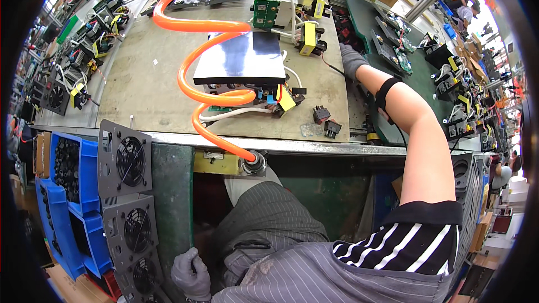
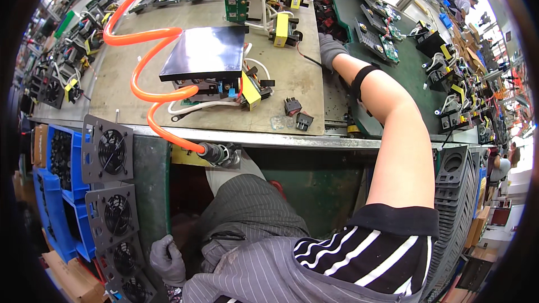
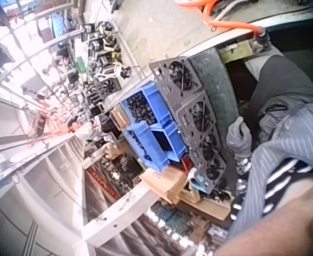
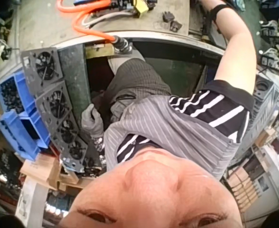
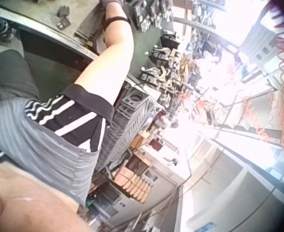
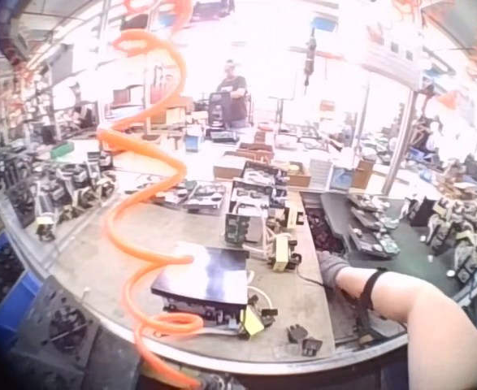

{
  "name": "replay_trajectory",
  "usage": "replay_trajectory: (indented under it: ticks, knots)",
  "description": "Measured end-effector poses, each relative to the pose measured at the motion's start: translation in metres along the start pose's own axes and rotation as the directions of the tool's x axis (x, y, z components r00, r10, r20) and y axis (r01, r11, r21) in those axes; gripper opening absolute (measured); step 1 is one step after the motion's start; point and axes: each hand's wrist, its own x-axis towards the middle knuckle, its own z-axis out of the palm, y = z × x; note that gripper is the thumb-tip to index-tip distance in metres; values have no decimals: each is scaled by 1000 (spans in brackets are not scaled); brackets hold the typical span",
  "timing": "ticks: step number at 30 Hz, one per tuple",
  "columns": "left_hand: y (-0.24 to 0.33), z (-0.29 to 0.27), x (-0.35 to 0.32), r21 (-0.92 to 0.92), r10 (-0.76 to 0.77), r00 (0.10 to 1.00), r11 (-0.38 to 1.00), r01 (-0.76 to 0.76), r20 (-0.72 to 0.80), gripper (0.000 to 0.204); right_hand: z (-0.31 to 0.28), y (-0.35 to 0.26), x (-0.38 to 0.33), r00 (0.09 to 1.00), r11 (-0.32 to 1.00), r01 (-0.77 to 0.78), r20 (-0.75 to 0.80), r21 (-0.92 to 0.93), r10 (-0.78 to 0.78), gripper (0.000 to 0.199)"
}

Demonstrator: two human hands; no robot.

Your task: Assembling electronic components into a metal casing using an electric screwdriver.

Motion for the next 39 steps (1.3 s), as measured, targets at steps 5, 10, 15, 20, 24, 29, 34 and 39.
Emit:
replay_trajectory:
  ticks: [5, 10, 15, 20, 24, 29, 34, 39]
  knots:
    - [3, -2, 2, 75, 29, 999, 997, -31, 18, 15, -4, 6, 4, 991, 993, 72, 106, 96, -82, 67]
    - [4, -1, 2, 19, -39, 999, 999, 38, 10, 14, 2, 13, 8, 964, 979, 202, 183, -20, -195, 66]
    - [1, -1, 2, 45, 26, 1000, 999, -25, -15, 13, -7, 9, 7, 933, 981, 192, 310, -2, -182, 66]
    - [-4, -3, 0, -16, -9, 1000, 1000, 9, 17, 14, -71, -24, -45, 976, 990, -130, 185, 58, 117, 59]
    - [6, -10, 6, -187, -83, 994, 978, 95, 69, 13, -131, -70, -139, 982, 789, 148, -181, 596, -48, 50]
    - [50, -24, 36, -603, -246, 713, 396, 692, 657, 37, -122, -169, -276, 804, 104, 430, -328, 897, -496, 45]
    - [75, -1, 70, -661, 234, 713, -270, 700, 661, 58, -76, -299, -338, 449, 178, 770, -321, 613, -834, 41]
    - [45, -24, 60, -897, -13, 905, -145, 418, 424, 52, -59, -376, -348, 384, -17, 791, -518, 611, -765, 30]
